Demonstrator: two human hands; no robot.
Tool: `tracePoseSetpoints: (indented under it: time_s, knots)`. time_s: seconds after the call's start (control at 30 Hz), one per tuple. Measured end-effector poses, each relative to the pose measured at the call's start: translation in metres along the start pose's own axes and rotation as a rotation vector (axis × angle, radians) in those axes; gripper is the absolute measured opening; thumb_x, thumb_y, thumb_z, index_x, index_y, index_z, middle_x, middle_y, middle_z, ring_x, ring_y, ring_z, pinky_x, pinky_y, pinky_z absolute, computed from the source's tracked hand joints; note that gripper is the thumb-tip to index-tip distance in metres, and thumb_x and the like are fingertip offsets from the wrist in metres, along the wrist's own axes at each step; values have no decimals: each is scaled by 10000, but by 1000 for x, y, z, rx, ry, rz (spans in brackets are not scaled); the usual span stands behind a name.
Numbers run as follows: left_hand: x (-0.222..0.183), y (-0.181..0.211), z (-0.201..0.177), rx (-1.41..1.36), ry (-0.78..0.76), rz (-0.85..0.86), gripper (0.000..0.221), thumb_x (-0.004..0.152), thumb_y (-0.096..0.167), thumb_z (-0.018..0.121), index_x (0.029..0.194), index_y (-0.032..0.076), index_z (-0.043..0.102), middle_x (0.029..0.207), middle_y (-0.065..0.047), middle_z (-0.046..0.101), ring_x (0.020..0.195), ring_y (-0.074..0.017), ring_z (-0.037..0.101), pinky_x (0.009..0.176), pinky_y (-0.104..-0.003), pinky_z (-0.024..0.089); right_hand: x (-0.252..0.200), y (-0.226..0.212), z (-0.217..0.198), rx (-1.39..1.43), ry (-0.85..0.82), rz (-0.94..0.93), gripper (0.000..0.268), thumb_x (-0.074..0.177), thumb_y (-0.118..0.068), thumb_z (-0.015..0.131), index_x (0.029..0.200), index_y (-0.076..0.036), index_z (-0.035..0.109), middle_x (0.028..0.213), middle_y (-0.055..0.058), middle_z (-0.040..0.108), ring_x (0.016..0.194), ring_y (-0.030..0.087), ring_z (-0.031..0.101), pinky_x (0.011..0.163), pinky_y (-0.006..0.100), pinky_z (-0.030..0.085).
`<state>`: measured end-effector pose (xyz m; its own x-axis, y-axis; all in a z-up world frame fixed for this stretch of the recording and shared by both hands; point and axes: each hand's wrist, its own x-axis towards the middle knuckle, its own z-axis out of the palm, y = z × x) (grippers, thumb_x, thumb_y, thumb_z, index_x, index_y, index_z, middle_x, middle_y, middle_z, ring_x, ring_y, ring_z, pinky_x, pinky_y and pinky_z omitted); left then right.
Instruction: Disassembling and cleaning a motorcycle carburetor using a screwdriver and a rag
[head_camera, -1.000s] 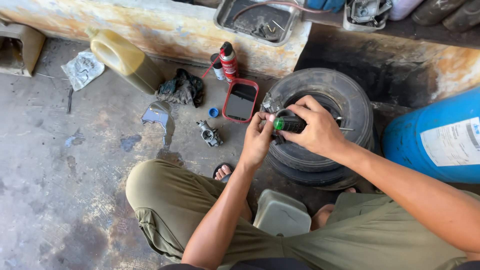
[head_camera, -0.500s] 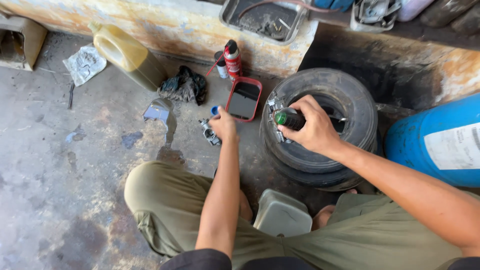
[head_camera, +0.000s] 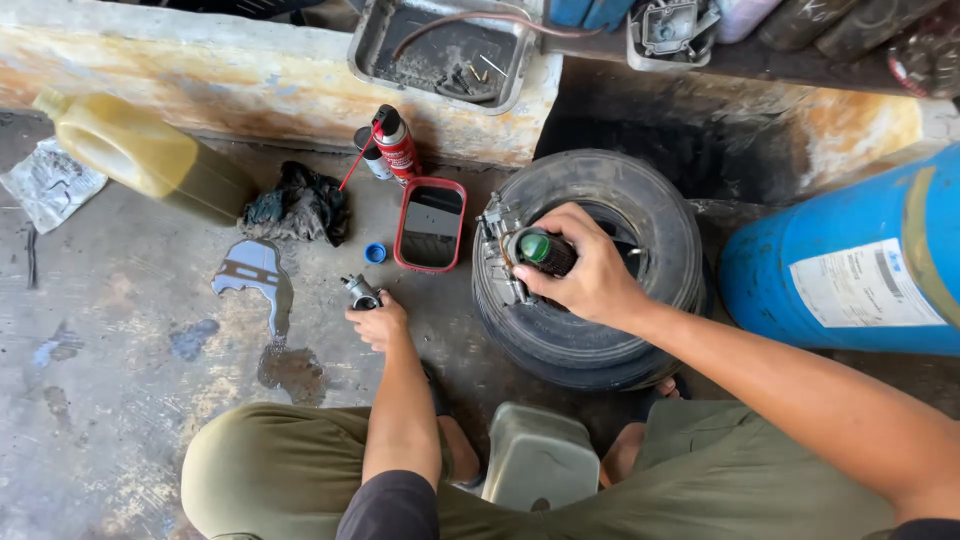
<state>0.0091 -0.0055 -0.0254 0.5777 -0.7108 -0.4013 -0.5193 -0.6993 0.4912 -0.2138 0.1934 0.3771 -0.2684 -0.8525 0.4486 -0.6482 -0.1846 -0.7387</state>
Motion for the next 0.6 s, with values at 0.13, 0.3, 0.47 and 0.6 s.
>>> tracePoseSetpoints:
  time_s: [0.13,0.3,0.47,0.6]
  knots:
    - [-12,3,-3,-39,77,52,694,903,509,673,1426,204,334,1193,-125,661,1161,-349,655,932,-528,525,18,15,-5,26,-8,51,416,783,-295,891,1065,-57,701,1014,104,660,936,313,681,829,403,536]
    - [-99,23,-82,-278,287,175,625,847,350,725,1315,38,453,1161,-327,655,1091,-507,647,959,-571,501,35,16,-24,126,31,116,453,844,-380,854,1106,-46,696,1054,119,651,953,279,661,888,411,511]
    - [-218,88,-221,-348,138,284,623,850,316,754,1301,-13,478,1178,-359,634,1124,-537,610,960,-586,490,57,-51,-69,91,169,200,439,870,-341,843,1103,-11,673,1054,161,636,969,324,655,893,420,497]
    - [-310,150,-340,-217,-112,456,559,833,394,780,1264,136,534,1148,-211,699,1097,-419,671,916,-528,542,69,-131,-119,101,282,336,413,851,-323,842,1104,-34,688,1045,154,665,971,314,675,893,434,496]
